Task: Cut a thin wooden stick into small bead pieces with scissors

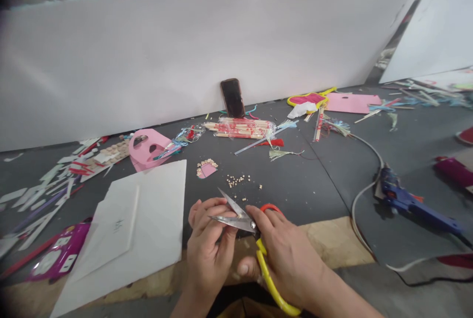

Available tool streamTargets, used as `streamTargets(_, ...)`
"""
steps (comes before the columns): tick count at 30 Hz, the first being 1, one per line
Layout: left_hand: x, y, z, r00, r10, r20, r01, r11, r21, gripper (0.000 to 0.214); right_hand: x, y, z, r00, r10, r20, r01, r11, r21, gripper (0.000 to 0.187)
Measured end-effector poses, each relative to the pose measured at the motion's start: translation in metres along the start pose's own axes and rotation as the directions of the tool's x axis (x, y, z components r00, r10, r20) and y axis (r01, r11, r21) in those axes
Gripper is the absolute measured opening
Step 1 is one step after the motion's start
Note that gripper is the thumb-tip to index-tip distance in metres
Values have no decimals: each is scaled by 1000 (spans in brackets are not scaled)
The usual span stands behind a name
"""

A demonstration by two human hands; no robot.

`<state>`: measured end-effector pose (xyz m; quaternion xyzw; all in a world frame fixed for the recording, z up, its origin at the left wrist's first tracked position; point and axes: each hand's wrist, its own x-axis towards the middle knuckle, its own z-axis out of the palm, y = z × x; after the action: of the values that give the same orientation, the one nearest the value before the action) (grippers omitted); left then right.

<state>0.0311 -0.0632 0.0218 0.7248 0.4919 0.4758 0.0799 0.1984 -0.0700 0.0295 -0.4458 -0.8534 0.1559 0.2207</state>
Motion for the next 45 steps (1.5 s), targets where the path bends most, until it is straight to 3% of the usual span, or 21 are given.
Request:
streamTargets(12, -1, 0, -1, 999, -11, 34, 14, 996, -87, 24, 1, 2, 0, 998, -67, -21, 65, 993, -99, 107)
streamTargets(23, 2, 1, 0, 991, -87, 100, 102, 982, -159, 15, 0, 6, 5, 999, 36, -3, -35, 999, 41, 51)
streamTargets(29, 1, 4, 0, 988, -121, 97, 130, 987, -93, 17, -1, 6, 6, 996, 75, 58, -81, 991, 106, 40)
streamTargets(32, 2, 1, 1, 985, -139, 98, 147, 986, -74, 17, -1, 11, 8, 996, 84, 28, -84, 996, -1, 49)
streamTargets(36, 2, -8, 3, 988, -133, 72, 138, 988, -67, 15, 2, 19, 8, 978, 207, 30, -197, 961, -193, 51)
streamTargets(40, 0, -16, 2, 995, -81, 55, 86, 992, -92, 10, 7, 36, -4, 928, 369, 51, -336, 888, -313, 54)
streamTargets(45, 0, -21, 0, 998, -55, 38, 58, 994, -90, 9, 12, 83, -34, 833, 551, -57, -502, 708, -496, 56)
